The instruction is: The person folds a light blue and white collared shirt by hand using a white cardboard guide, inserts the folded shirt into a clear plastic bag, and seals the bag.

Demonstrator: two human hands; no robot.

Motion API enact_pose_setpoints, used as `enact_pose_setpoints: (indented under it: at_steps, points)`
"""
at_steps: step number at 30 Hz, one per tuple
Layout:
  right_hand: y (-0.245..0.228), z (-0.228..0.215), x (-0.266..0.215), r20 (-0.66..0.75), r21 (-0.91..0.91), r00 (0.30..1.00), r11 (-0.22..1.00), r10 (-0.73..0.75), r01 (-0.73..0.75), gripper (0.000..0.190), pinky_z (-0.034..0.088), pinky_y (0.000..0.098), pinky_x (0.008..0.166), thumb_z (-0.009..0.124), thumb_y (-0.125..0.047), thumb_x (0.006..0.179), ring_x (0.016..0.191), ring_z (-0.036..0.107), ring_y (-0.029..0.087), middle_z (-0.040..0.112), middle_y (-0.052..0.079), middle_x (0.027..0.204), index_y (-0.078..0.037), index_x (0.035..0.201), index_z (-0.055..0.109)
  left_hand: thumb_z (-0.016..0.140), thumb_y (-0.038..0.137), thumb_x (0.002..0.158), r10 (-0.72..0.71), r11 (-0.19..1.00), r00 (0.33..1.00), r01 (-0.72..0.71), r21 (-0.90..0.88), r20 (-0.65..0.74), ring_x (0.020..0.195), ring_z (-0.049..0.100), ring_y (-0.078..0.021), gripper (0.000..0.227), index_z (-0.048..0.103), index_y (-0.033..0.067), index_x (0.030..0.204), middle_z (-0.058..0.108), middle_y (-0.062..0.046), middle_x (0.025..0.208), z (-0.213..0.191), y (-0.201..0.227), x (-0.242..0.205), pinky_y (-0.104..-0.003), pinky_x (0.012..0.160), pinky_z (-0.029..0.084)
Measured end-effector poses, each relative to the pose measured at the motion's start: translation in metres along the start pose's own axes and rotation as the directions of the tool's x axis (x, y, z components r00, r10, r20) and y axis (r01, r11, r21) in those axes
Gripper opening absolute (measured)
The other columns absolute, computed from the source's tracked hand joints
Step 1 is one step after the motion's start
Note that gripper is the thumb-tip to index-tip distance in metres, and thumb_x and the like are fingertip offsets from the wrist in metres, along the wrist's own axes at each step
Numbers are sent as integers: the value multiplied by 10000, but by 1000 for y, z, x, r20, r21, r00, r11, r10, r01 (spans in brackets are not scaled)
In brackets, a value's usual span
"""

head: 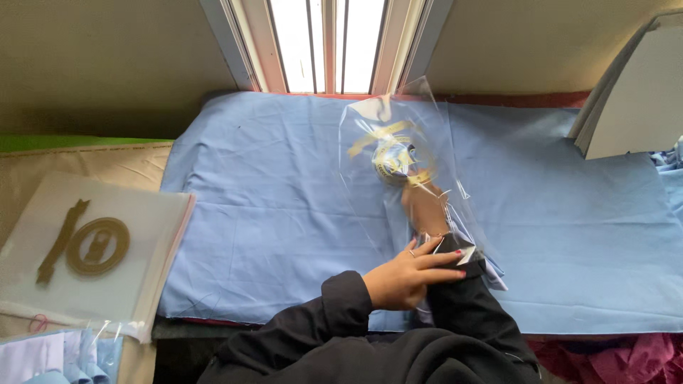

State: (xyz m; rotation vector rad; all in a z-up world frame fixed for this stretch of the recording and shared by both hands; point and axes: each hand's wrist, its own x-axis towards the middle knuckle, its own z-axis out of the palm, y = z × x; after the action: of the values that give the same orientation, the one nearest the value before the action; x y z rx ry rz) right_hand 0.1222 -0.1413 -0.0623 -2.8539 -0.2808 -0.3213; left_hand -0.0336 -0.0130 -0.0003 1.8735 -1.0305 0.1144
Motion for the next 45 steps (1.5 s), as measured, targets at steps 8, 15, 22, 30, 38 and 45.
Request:
enact_pose_setpoints:
  at_steps: [8, 15, 22, 30, 38, 45]
  points:
    - [-2, -13, 20, 41, 236, 992, 963, 121, -128, 252, 534, 582, 714, 541, -246, 975, 807, 678, 492, 728, 248, 893, -83, 1108, 679, 385, 450, 1002, -920, 328, 239, 31, -944, -311, 1496, 302, -326, 683, 183, 199, 1603, 204, -118, 1685, 4, -169, -4, -555, 1140, 258]
    - [-5, 27, 33, -105, 116, 989, 986, -107, 119, 208, 547, 539, 662, 547, -233, 954, 784, 701, 436, 733, 206, 992, -84, 1034, 668, 411, 489, 998, -890, 101, 454, 303, -948, 50, 1496, 278, -453, 709, 155, 281, 1625, 188, -57, 1700, 23, -191, -7, -679, 1138, 271]
    - [-22, 23, 66, 122, 283, 989, 953, 79, -111, 465, 539, 515, 833, 607, -380, 952, 1012, 671, 429, 638, 215, 1218, -60, 1289, 616, 363, 501, 1011, -891, 76, 452, 244, -967, 45, 1485, 270, -461, 704, 132, 283, 1638, 197, -57, 1711, 6, -202, -25, -686, 1133, 264]
    - [73, 68, 84, -178, 20, 923, 937, -340, 349, 451, 398, 476, 1179, 505, -299, 1049, 1393, 530, 350, 581, 204, 1477, -29, 1410, 538, 376, 518, 1012, -898, 92, 441, 216, -972, 13, 1462, 364, -356, 750, 82, 245, 1646, 194, -59, 1705, 0, -185, -24, -579, 1116, 339]
    - [48, 152, 77, 208, 381, 922, 895, -326, 231, 533, 344, 509, 1143, 451, -418, 1004, 1417, 465, 336, 516, 173, 1515, -110, 1433, 525, 384, 585, 1034, -907, -72, 413, 39, -997, 82, 1187, 585, -247, 676, 530, 73, 1450, 608, -121, 1370, 27, -175, -55, -431, 1010, 462]
    - [-84, 78, 42, 318, 174, 917, 965, -242, 195, 569, 433, 521, 1101, 457, -604, 988, 1320, 573, 372, 636, 164, 1380, -234, 1392, 610, 607, 303, 984, -923, -42, 386, -107, -993, -2, 1095, 634, -229, 404, 547, 85, 1319, 659, -87, 1203, 34, -167, -63, -419, 977, 512]
